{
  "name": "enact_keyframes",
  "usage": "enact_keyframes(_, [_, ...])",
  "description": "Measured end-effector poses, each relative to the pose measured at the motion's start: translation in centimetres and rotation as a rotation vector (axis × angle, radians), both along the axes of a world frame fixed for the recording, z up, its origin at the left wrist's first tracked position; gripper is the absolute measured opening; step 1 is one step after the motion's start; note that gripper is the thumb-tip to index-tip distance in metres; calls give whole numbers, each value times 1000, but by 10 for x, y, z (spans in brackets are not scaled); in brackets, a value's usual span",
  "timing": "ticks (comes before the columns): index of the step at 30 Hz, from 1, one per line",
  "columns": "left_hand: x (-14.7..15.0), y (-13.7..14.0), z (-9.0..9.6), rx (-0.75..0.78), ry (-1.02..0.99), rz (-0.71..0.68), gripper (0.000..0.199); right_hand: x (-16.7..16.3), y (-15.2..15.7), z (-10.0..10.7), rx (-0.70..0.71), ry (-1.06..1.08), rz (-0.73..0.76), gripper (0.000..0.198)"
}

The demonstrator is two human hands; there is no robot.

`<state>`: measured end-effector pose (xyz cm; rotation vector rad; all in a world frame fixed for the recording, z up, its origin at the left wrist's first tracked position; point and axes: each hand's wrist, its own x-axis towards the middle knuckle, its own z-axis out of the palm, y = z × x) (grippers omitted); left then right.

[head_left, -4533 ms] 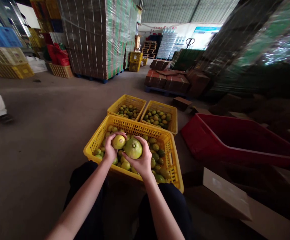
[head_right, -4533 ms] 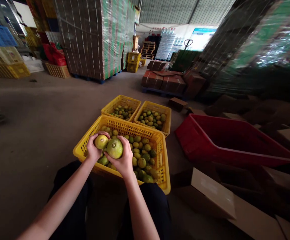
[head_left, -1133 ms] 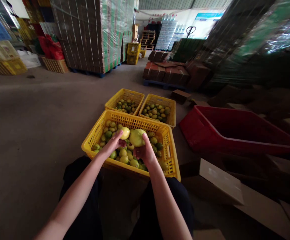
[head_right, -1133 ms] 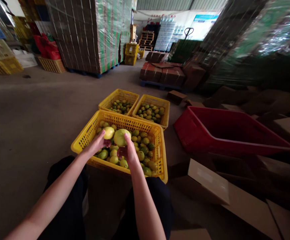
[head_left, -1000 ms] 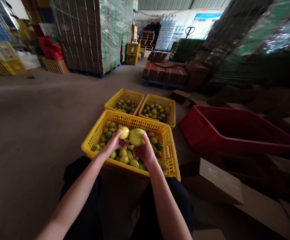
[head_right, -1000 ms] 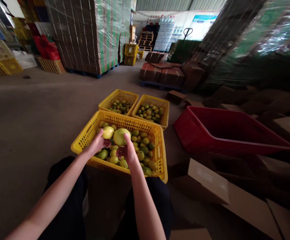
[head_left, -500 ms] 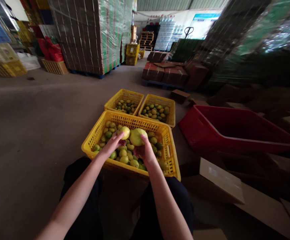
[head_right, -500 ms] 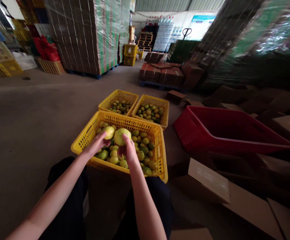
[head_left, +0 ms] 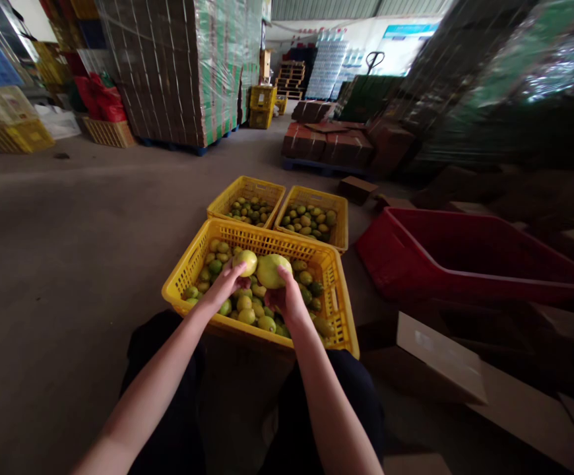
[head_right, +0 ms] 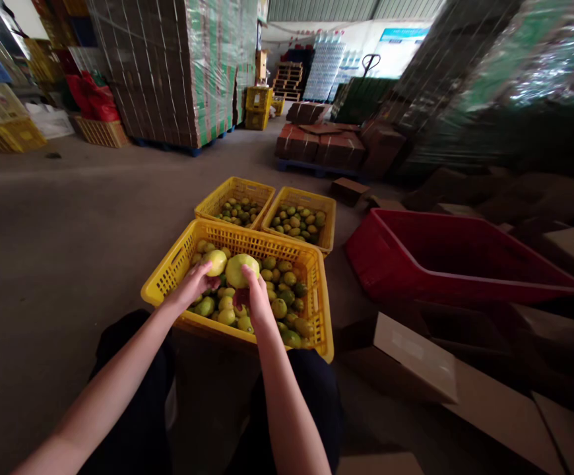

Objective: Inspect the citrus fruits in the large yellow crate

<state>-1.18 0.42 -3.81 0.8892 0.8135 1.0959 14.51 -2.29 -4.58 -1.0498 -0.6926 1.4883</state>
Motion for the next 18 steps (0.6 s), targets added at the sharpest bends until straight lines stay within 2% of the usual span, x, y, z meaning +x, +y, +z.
enact_keyframes(8, [2,-1,4,6,-34,10,36,-2,-2,4,2,-79,-28,48])
enact_keyframes(10, [2,-2,4,-5,-48,18,42,-2,-2,6,-8,-63,-27,48])
enact_keyframes(15, [0,-3,3,49,-43,64,78,-6,-3,12,22,38,-114,51])
enact_keyframes(18, [-1,-2,3,67,-74,67,74,-7,0,14,6,94,-130,51])
